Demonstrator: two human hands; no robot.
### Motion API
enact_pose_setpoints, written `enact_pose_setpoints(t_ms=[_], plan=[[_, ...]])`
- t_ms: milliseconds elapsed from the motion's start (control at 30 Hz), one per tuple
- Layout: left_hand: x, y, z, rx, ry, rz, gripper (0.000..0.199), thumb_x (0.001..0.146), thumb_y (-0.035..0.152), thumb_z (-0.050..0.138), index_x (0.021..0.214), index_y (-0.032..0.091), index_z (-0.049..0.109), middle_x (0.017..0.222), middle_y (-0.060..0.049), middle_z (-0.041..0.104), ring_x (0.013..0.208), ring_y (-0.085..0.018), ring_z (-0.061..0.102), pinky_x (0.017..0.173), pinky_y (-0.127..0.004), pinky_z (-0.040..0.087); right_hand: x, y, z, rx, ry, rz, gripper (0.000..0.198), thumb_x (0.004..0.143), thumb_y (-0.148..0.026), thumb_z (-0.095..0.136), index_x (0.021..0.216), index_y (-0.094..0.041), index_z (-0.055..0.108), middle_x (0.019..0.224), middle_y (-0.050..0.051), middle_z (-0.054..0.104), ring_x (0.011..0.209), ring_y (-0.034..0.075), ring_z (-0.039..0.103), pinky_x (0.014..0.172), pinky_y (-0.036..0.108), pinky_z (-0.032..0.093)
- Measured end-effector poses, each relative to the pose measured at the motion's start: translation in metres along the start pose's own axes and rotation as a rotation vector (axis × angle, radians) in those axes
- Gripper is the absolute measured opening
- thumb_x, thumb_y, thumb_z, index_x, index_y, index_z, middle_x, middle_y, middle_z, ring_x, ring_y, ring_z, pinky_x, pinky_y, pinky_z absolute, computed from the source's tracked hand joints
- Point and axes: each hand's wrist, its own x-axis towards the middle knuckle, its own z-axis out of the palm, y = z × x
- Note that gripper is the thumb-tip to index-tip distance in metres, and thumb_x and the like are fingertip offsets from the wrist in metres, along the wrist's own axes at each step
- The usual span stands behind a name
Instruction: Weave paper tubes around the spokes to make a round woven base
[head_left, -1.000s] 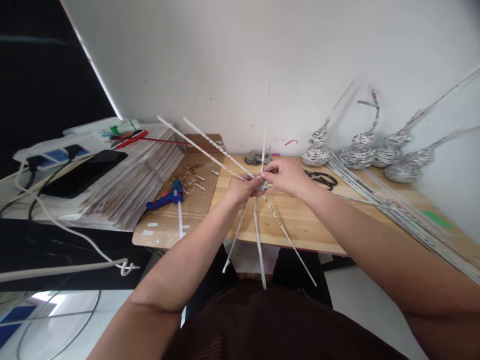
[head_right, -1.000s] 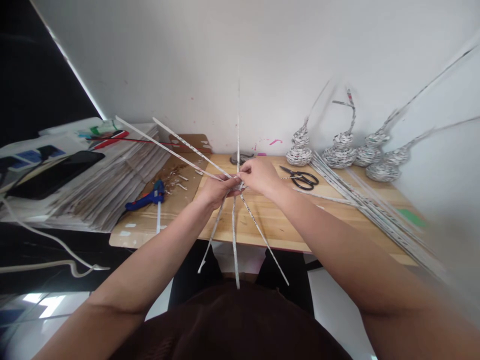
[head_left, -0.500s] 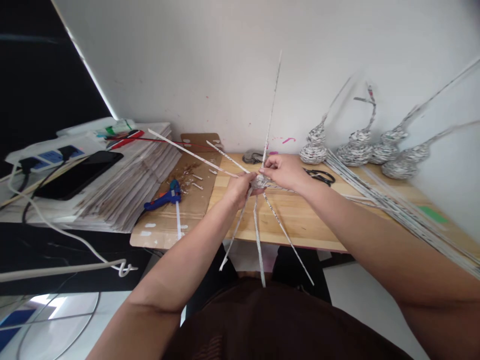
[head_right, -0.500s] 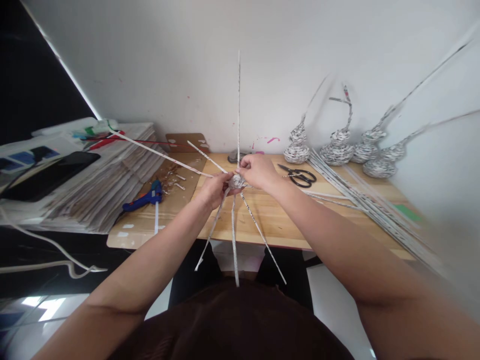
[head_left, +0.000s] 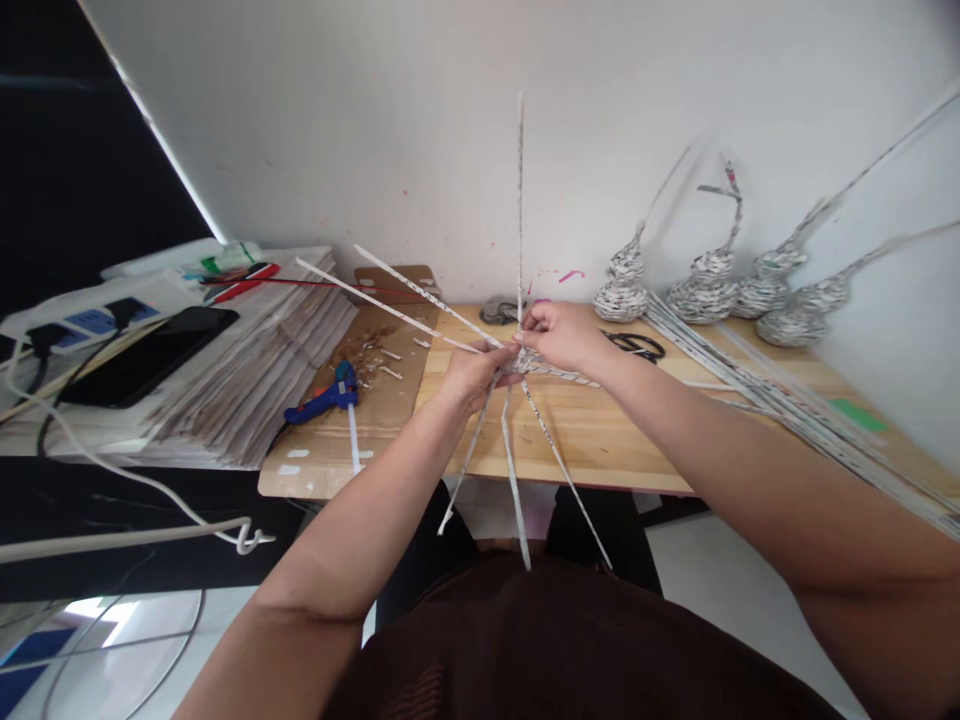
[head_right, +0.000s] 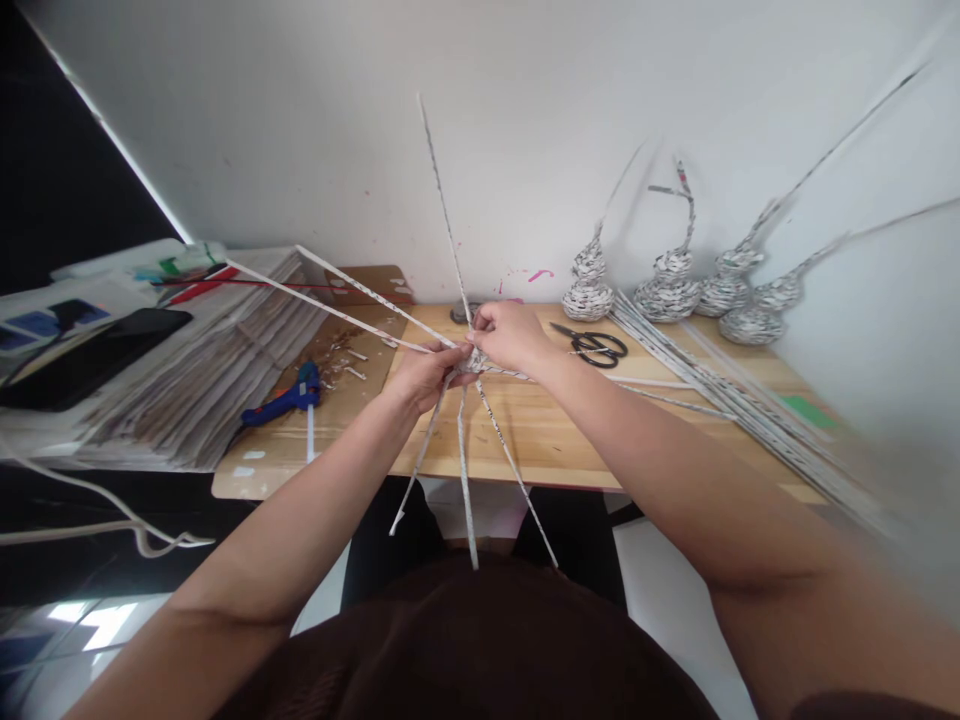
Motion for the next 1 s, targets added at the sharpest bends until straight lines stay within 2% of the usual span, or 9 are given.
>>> enact_pose_setpoints(t_ms=[100, 333, 467, 600, 700, 833, 1000], plan=[[0.002, -0.001, -0.002, 0.033, -0.024, 0.036, 0.020, 0.067, 0.013, 0.081, 0.066, 0.010, 0.061, 0.073, -0.005, 0.066, 0.065, -0.013, 0.064, 0.064, -0.031, 0.060, 0.002, 0.002, 0.001, -0.004, -0.014, -0.019, 0.007, 0.078, -0.023, 0.068, 0.079, -0.017, 0.067, 0.079, 0.003, 0.070, 0.072, 0.016, 0.060, 0.066, 0.027, 0.042], [0.002, -0.003, -0.002, 0.083, -0.053, 0.080, 0.023, 0.062, 0.016, 0.084, 0.065, 0.009, 0.063, 0.068, -0.004, 0.064, 0.065, -0.013, 0.062, 0.067, -0.034, 0.060, 0.002, 0.000, 0.003, 0.020, -0.025, -0.064, 0.011, 0.080, -0.027, 0.068, 0.084, -0.017, 0.070, 0.078, 0.001, 0.070, 0.071, 0.015, 0.059, 0.065, 0.026, 0.041], [0.003, -0.003, -0.002, 0.082, -0.006, 0.078, 0.017, 0.065, 0.012, 0.081, 0.066, 0.009, 0.064, 0.070, -0.004, 0.065, 0.064, -0.013, 0.062, 0.063, -0.031, 0.059, -0.001, -0.007, -0.004, -0.007, -0.051, -0.032, 0.015, 0.082, -0.030, 0.066, 0.086, -0.017, 0.074, 0.080, 0.003, 0.072, 0.071, 0.015, 0.061, 0.064, 0.026, 0.040], [0.005, -0.001, -0.003, 0.060, 0.047, 0.011, 0.010, 0.069, 0.007, 0.076, 0.069, 0.008, 0.066, 0.071, -0.006, 0.066, 0.062, -0.013, 0.063, 0.057, -0.026, 0.057, -0.005, -0.012, -0.014, -0.136, -0.163, 0.033, 0.015, 0.080, -0.029, 0.067, 0.080, -0.018, 0.077, 0.076, 0.004, 0.073, 0.068, 0.016, 0.062, 0.061, 0.027, 0.039], [0.006, 0.000, -0.004, 0.042, 0.047, -0.025, 0.008, 0.071, 0.007, 0.074, 0.070, 0.009, 0.066, 0.070, -0.006, 0.066, 0.062, -0.013, 0.063, 0.055, -0.024, 0.056, -0.008, -0.015, -0.015, -0.218, -0.165, 0.035, 0.015, 0.080, -0.027, 0.064, 0.080, -0.019, 0.078, 0.073, 0.004, 0.073, 0.064, 0.016, 0.061, 0.061, 0.027, 0.039], [0.007, -0.001, -0.002, 0.056, 0.053, -0.040, 0.009, 0.070, 0.009, 0.076, 0.070, 0.009, 0.066, 0.073, -0.007, 0.067, 0.062, -0.013, 0.063, 0.055, -0.025, 0.056, -0.013, -0.018, -0.009, -0.339, -0.101, -0.033, 0.016, 0.080, -0.022, 0.061, 0.079, -0.018, 0.076, 0.076, 0.005, 0.073, 0.068, 0.018, 0.063, 0.062, 0.028, 0.039], [0.008, -0.002, 0.001, 0.095, 0.130, -0.020, 0.014, 0.067, 0.011, 0.078, 0.065, 0.012, 0.064, 0.066, -0.004, 0.065, 0.055, -0.010, 0.059, 0.055, -0.024, 0.055, -0.025, -0.023, 0.003, -0.588, -0.001, -0.220, 0.021, 0.087, -0.019, 0.052, 0.090, -0.013, 0.072, 0.090, 0.013, 0.071, 0.086, 0.025, 0.062, 0.071, 0.033, 0.042]])
